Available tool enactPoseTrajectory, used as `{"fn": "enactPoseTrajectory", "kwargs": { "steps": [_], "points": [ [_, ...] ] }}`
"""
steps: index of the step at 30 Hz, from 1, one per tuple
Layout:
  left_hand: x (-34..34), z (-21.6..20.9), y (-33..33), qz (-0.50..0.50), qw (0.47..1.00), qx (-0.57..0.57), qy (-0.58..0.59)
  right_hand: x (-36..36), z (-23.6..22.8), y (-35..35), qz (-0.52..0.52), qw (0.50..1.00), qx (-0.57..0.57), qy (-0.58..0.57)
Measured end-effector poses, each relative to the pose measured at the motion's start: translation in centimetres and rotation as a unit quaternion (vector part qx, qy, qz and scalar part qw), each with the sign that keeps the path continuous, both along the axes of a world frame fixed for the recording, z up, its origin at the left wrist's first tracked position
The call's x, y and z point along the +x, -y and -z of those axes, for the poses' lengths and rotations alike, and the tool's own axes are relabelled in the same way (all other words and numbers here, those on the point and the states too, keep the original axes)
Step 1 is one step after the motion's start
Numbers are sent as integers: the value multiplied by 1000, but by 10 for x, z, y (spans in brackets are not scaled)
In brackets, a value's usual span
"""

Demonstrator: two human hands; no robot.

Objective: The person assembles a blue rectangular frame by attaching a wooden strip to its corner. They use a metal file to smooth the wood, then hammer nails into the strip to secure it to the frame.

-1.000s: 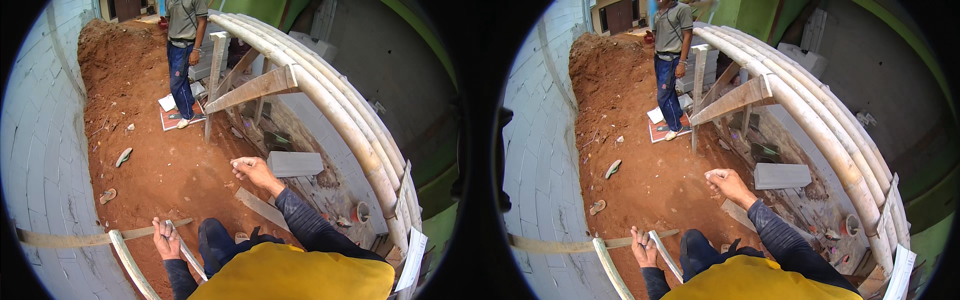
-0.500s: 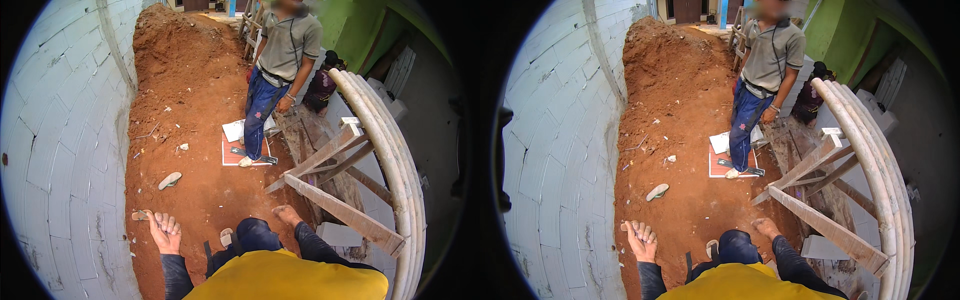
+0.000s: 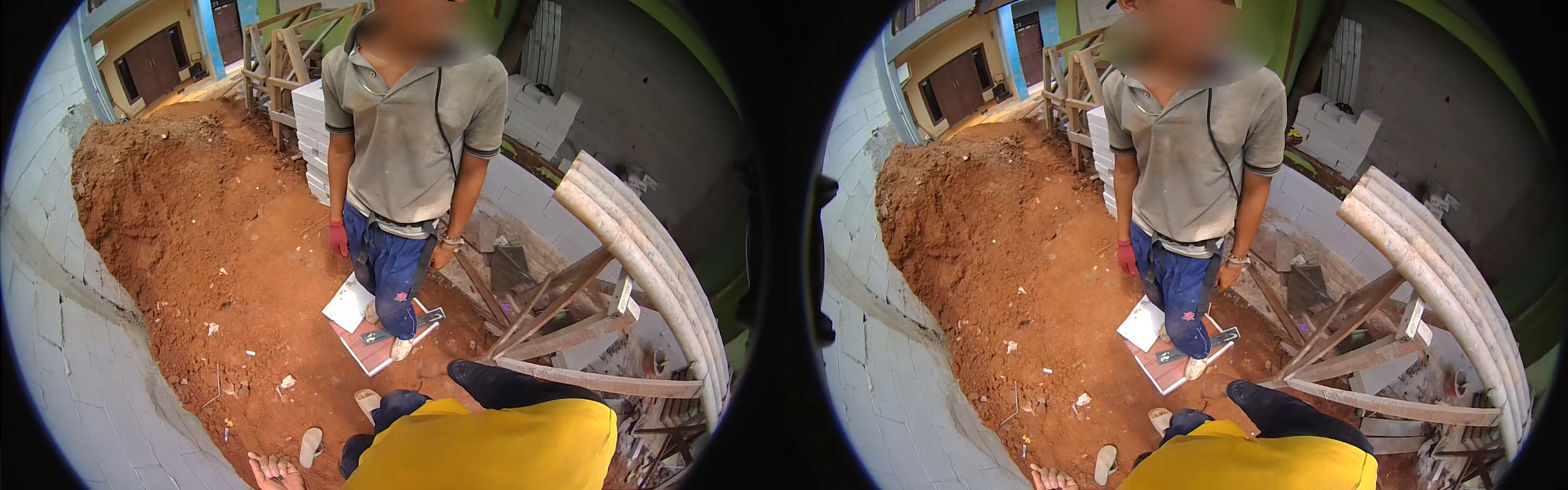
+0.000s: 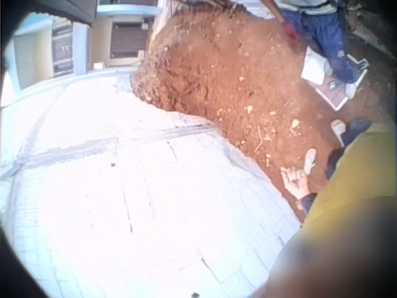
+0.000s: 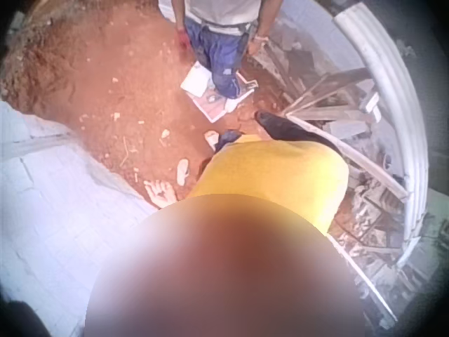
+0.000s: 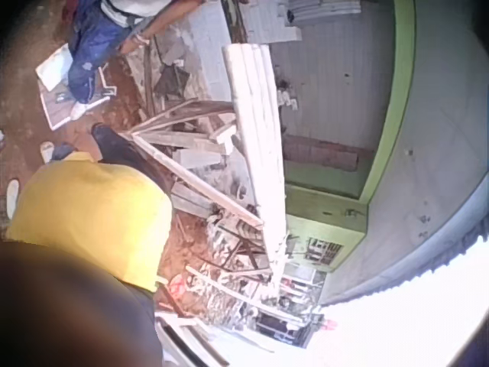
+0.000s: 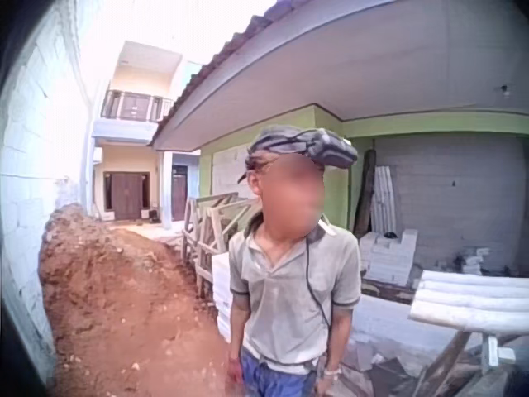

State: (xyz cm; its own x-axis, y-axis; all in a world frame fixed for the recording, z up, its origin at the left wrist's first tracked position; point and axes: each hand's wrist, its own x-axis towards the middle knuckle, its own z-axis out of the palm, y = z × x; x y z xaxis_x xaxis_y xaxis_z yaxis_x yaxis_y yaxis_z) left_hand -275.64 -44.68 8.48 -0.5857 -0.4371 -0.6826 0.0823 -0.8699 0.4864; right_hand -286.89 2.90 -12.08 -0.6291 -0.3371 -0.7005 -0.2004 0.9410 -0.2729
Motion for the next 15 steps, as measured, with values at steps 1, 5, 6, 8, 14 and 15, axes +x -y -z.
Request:
{"fn": "enactPoseTrajectory", "kwargs": {
  "steps": [1, 5, 6, 8, 14, 15],
  "points": [
    [-33, 9, 17, 1, 1000, 1, 19, -38, -20, 18, 43, 996, -79, -23],
    [-191, 49, 90, 183, 969, 22, -166, -176, -139, 95, 310, 902, -267, -142],
    [-240, 52, 103, 184, 977, 8, -112, -204, -178, 109, 360, 845, -339, -203],
    [-343, 48, 123, 185, 982, -22, -16, -261, -261, 126, 454, 671, -454, -370],
    [-677, 28, 178, 400, 912, -88, -33, -395, -469, 137, 309, 129, -268, -903],
    [-734, 28, 187, 433, 896, -89, -51, -405, -488, 145, 310, 129, -258, -906]
  ]
}}
